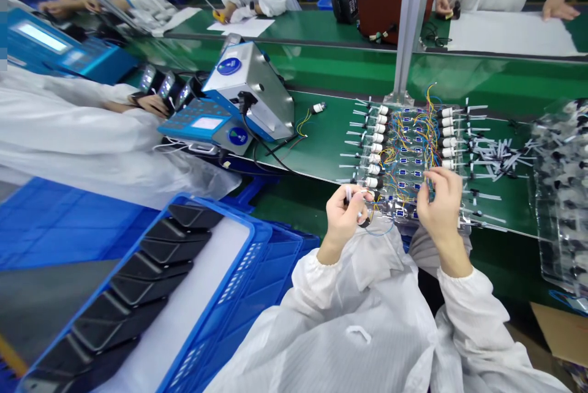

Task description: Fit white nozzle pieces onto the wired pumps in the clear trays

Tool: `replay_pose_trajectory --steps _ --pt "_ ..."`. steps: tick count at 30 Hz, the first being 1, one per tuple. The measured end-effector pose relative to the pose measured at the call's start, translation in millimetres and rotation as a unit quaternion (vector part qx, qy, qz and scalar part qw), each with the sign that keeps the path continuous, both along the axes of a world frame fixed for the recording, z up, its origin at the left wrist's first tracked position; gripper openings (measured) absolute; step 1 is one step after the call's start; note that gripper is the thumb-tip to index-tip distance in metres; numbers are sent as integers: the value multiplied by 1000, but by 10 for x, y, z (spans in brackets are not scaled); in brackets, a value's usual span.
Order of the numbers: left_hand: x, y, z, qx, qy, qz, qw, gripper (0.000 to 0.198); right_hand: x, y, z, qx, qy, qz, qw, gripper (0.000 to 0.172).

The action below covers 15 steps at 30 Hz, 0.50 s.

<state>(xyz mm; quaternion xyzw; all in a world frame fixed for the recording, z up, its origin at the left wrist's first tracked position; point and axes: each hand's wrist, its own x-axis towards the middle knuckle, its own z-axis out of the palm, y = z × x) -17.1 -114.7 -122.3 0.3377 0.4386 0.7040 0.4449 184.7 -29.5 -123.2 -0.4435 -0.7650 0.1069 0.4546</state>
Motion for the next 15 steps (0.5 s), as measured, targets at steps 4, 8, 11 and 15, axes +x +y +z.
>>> replay_pose_trajectory --steps 4,8,11,15 --pt "-23 22 75 30 27 -39 998 27 -241 -174 103 -23 -85 221 971 43" --pt "-44 -8 97 43 56 -49 996 27 -455 -174 -21 -95 -55 270 957 21" --pt "-64 -13 81 18 33 -19 999 29 -453 -110 -26 -195 47 210 957 20" --pt "-102 33 59 25 -48 104 993 35 -256 -41 235 -258 248 105 928 17"
